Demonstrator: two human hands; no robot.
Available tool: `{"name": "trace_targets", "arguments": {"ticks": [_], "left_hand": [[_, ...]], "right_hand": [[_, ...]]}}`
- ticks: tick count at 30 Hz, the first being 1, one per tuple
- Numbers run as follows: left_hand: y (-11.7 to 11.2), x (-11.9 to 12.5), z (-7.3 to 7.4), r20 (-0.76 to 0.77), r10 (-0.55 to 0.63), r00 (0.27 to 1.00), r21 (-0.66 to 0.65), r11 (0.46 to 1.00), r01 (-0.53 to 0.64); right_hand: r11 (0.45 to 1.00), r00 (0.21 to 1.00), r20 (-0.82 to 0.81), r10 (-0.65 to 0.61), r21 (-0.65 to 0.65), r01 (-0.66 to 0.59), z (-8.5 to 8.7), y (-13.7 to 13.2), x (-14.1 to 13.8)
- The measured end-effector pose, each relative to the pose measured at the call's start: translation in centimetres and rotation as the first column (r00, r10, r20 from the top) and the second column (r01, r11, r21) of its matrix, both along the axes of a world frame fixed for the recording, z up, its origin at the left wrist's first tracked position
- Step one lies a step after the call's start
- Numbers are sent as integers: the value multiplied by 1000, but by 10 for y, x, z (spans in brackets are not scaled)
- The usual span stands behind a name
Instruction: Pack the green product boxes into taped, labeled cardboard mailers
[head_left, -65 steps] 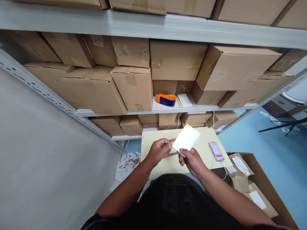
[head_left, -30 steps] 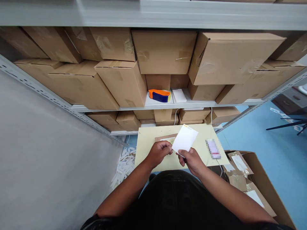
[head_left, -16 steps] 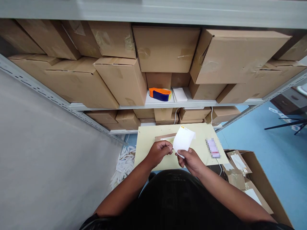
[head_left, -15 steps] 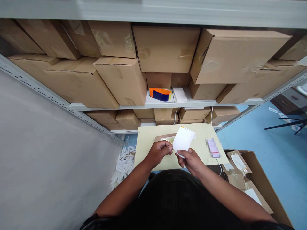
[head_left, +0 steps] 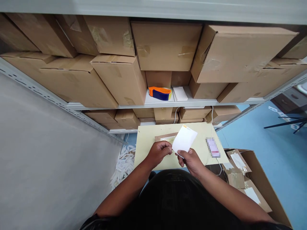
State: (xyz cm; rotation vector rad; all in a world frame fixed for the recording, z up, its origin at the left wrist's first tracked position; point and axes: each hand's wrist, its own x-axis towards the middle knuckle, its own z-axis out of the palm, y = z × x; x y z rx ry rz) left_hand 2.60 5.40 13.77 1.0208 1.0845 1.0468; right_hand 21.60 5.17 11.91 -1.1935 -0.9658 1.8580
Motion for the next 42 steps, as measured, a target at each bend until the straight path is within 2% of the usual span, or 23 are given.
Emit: {"name": "trace_targets", "arguments": {"ticks": [7, 13, 25, 28, 31, 33, 35, 36, 37, 38, 39, 40, 42], "left_hand": [[3, 3, -3, -53, -16, 998, 0, 1000, 16], [4, 3, -4, -11, 16, 1000, 3, 1000, -16], [10, 4, -12, -61, -5, 998, -13, 1000, 5], [10, 5, -14, -41, -7, 999, -4, 1000, 7], [10, 8, -17, 27, -26, 999, -3, 1000, 26], [10, 11, -19, 57, -21, 998, -1, 1000, 21], [10, 12, -19, 36, 19, 999, 19, 1000, -20], [10, 13, -19, 8, 43, 999, 31, 999, -43], [10, 12, -19, -22, 64, 998, 41, 997, -63], [10, 12, -18, -50, 76, 996, 49, 996, -74], [11, 12, -17, -75, 85, 994, 57, 995, -80], [11, 12, -17, -95, 89, 991, 67, 994, -82], [12, 12, -15, -125, 90, 988, 102, 992, -78]], "right_hand": [[1000, 1000, -5, 2, -13, -2, -2, 2, 0], [1000, 1000, 24, -20, 15, 20, -4, 3, 2], [1000, 998, 65, -11, 28, 9, -3, 7, 2], [999, 999, 25, 27, -43, -26, -1, 10, 3], [972, 989, -47, 139, -186, -145, -4, 13, 1], [958, 984, -50, 171, -224, -178, -9, 15, 0], [989, 995, 74, 61, -140, -51, -14, 18, 0], [998, 984, 170, -49, -35, 55, -15, 19, 2], [983, 950, 261, -174, 109, 150, -14, 21, 4], [942, 901, 326, -285, 267, 202, -12, 22, 6], [892, 864, 359, -353, 406, 196, -9, 24, 9], [850, 855, 368, -367, 506, 147, -4, 25, 11], [813, 896, 365, -253, 582, -8, 7, 27, 12]]}}
